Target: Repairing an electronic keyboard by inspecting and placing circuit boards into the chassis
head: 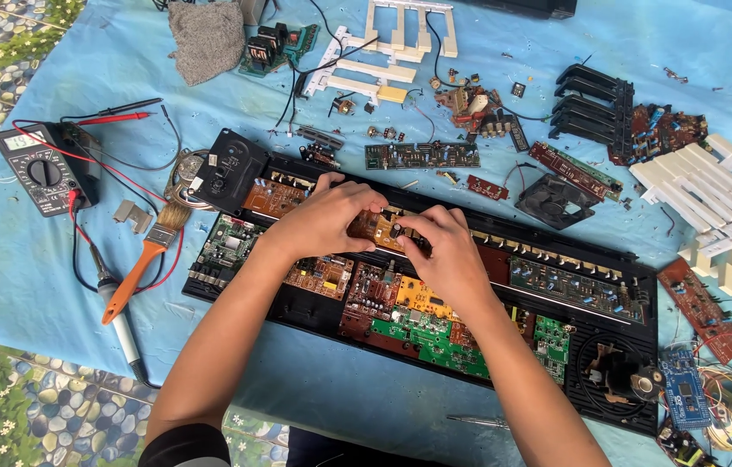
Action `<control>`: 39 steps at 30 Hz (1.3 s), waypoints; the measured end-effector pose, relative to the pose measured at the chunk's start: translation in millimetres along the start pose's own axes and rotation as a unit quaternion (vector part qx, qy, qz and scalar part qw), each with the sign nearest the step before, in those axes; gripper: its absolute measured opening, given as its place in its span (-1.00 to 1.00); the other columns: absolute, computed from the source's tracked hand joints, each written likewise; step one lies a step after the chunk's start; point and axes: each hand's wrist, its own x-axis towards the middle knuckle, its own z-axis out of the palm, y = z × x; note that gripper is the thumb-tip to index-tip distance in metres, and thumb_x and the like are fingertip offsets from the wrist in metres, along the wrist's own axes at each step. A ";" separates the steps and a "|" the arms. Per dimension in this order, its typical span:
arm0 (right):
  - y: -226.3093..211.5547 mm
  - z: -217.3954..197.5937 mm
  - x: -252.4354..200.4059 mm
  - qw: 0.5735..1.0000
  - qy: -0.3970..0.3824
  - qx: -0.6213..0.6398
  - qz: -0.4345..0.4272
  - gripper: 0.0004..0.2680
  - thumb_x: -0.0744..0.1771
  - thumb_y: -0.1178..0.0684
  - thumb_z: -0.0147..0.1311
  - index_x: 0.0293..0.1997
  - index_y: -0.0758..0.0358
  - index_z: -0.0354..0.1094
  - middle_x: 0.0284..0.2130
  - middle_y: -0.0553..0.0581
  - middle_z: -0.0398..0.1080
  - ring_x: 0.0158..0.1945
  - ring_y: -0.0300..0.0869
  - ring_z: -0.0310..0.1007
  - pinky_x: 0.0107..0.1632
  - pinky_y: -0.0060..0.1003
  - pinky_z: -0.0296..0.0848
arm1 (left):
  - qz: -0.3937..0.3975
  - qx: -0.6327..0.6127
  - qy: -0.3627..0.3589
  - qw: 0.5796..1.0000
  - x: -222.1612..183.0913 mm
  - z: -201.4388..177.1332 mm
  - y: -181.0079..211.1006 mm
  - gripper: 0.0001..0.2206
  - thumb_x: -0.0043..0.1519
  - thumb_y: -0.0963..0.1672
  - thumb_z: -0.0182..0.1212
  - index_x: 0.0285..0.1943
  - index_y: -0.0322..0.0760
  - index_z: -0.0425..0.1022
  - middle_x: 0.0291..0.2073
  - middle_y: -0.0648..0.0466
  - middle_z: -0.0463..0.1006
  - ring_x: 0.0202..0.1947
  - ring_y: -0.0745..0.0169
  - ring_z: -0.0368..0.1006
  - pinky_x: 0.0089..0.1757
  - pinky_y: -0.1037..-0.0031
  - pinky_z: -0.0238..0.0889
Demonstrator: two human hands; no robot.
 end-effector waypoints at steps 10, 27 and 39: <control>-7.0 -4.6 1.3 1.000 -0.009 0.012 0.018 -0.82 0.33 0.10 0.20 0.03 0.12 0.52 -0.24 0.14 0.40 -0.12 0.02 0.38 -0.13 -0.14 0.47 | -0.009 0.012 -0.007 1.000 -5.0 0.6 0.2 -0.52 0.09 -0.08 0.51 0.16 -0.35 0.51 -0.04 -0.10 0.63 0.11 -0.07 0.50 0.31 -0.14 -0.20; -0.6 1.9 -0.3 0.999 0.001 0.023 0.028 -0.82 0.33 0.10 0.23 0.02 0.11 0.54 -0.23 0.13 0.40 -0.08 0.00 0.37 -0.11 -0.16 0.46 | -0.009 0.002 -0.019 1.000 -4.3 2.8 -2.8 -0.54 0.12 -0.09 0.49 0.16 -0.33 0.49 -0.02 -0.10 0.61 0.14 -0.11 0.47 0.30 -0.20 -0.17; 0.1 3.1 -0.8 0.999 -0.006 0.017 0.031 -0.81 0.33 0.11 0.21 0.03 0.07 0.52 -0.23 0.09 0.38 -0.08 -0.03 0.35 -0.10 -0.18 0.46 | -0.005 0.043 -0.026 0.999 -6.9 3.1 4.4 -0.58 0.16 -0.08 0.44 0.16 -0.31 0.46 0.01 -0.08 0.58 0.17 -0.10 0.44 0.29 -0.16 -0.14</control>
